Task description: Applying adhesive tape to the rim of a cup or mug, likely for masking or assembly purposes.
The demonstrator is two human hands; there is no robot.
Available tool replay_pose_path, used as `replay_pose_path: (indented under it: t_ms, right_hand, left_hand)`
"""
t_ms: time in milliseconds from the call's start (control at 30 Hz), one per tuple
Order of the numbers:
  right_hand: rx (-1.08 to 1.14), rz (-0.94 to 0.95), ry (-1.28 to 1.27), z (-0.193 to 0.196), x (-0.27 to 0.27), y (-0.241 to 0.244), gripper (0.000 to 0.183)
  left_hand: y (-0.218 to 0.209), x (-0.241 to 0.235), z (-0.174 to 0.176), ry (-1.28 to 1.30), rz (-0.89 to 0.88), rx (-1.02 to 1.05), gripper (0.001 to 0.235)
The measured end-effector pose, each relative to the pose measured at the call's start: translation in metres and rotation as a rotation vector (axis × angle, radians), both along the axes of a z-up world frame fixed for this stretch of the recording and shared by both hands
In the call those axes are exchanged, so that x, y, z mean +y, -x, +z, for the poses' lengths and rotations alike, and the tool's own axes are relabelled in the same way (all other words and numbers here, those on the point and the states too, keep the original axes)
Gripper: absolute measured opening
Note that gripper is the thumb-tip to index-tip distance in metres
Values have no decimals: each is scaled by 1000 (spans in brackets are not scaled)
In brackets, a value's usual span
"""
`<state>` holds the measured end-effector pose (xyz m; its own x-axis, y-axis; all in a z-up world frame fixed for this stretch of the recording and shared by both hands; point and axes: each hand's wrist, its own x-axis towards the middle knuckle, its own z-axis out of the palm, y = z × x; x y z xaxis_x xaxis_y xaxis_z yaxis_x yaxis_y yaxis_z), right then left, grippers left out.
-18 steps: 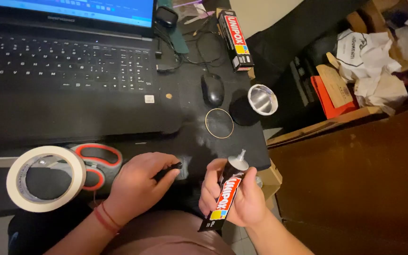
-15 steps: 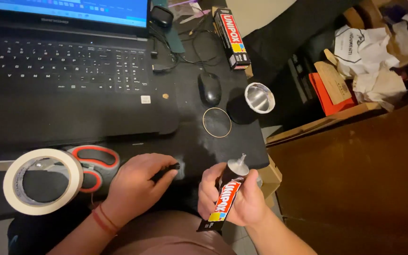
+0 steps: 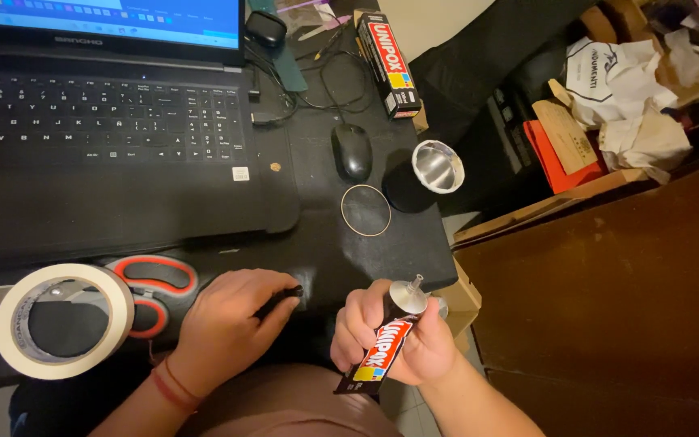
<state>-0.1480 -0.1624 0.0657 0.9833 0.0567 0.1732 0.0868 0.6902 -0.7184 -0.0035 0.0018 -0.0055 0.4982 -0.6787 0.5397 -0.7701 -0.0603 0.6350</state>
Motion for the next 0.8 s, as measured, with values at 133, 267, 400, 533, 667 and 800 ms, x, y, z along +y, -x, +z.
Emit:
replay_pose_path:
  t_ms: [133,267,400,533,667,800]
  right_hand:
    - [15,-18,3,3,1,-1,53]
    - [14,-21,6,2,0,-2,52]
    - [12,-25,1,1,0,-2,51]
    - [33,-24,14,2,0,-3,53]
    - [16,-35,30,5,2,-4,52]
    - [-2,-27,58,5,2,-2,50]
  left_hand:
    - [0,0,-1,-11,-12,1,13]
    - [0,1,-2,-4,-9,-8,12]
    - [-1,1,1,-6,-35,2,13]
    - [-1,2,0,11,-33,-5,13]
    - [-1,1,1,-3,-34,1,13]
    - [-1,1,3,8,-34,-3,13]
